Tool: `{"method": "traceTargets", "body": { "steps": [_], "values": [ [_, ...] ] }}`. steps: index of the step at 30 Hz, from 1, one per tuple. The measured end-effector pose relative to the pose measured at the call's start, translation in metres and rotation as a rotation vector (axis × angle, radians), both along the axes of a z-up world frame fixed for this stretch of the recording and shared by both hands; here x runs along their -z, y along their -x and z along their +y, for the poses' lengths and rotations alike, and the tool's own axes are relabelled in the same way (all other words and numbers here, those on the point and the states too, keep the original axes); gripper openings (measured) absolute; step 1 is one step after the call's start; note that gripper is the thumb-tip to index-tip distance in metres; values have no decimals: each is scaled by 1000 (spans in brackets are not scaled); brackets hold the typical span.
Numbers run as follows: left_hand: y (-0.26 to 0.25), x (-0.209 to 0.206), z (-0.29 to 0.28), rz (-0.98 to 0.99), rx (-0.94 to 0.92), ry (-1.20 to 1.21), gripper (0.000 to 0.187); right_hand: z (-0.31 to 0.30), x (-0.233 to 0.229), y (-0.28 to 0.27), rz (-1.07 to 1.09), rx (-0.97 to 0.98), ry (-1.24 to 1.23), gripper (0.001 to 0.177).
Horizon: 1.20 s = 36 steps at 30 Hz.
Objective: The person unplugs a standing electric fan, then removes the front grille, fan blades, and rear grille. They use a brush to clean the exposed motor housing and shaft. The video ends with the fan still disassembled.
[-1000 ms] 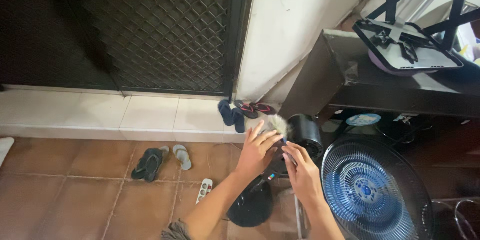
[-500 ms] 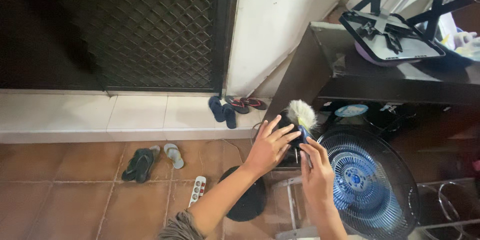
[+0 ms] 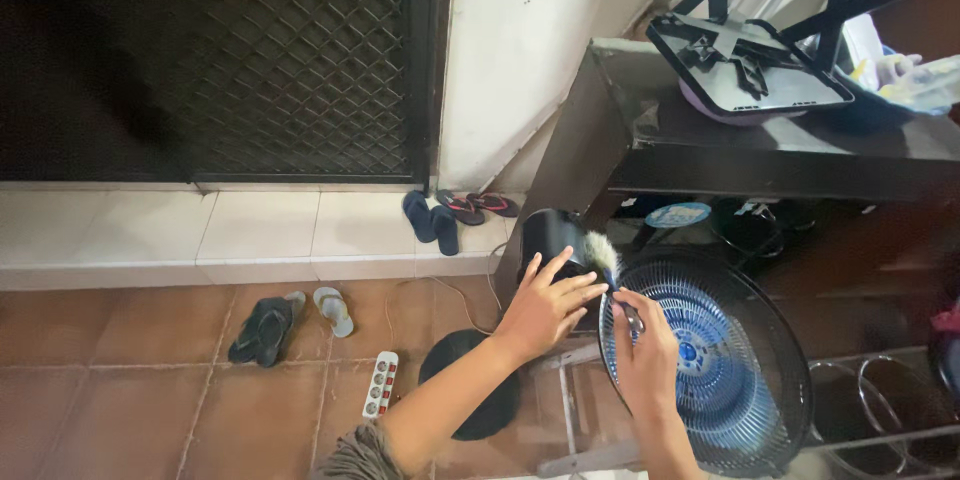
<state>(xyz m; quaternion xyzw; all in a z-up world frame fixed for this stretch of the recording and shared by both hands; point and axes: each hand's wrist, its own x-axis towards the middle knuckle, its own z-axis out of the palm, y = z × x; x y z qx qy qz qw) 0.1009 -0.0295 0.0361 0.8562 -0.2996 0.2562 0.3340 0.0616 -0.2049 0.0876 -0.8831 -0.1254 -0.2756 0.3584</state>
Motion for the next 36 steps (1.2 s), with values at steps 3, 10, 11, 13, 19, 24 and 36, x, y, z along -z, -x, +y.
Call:
{"method": "traceTargets", "body": {
  "steps": [3, 10, 11, 13, 19, 24, 36],
  "values": [
    [3, 0, -4, 22, -17, -11, 55, -5, 0, -5, 225, 38, -106, 19],
    [1, -15, -7, 40, -103, 51, 57, -4, -11, -17, -111, -138, 1, 19],
    [1, -17, -7, 39, -118, 62, 57, -4, -12, -19, -88, -154, 2, 19],
    [1, -18, -7, 40, -144, 67, 57, -4, -12, -21, -41, -156, 16, 19],
    [6, -18, -3, 14, -204, 53, 57, -9, -12, -23, 200, -98, -31, 20],
    [9, -19, -4, -11, -247, 101, 60, -4, -15, -15, -44, -234, 2, 18],
    [8, -20, 41, -138, -285, 164, 50, 39, -14, -15, -63, -433, 35, 23]
  ]
}}
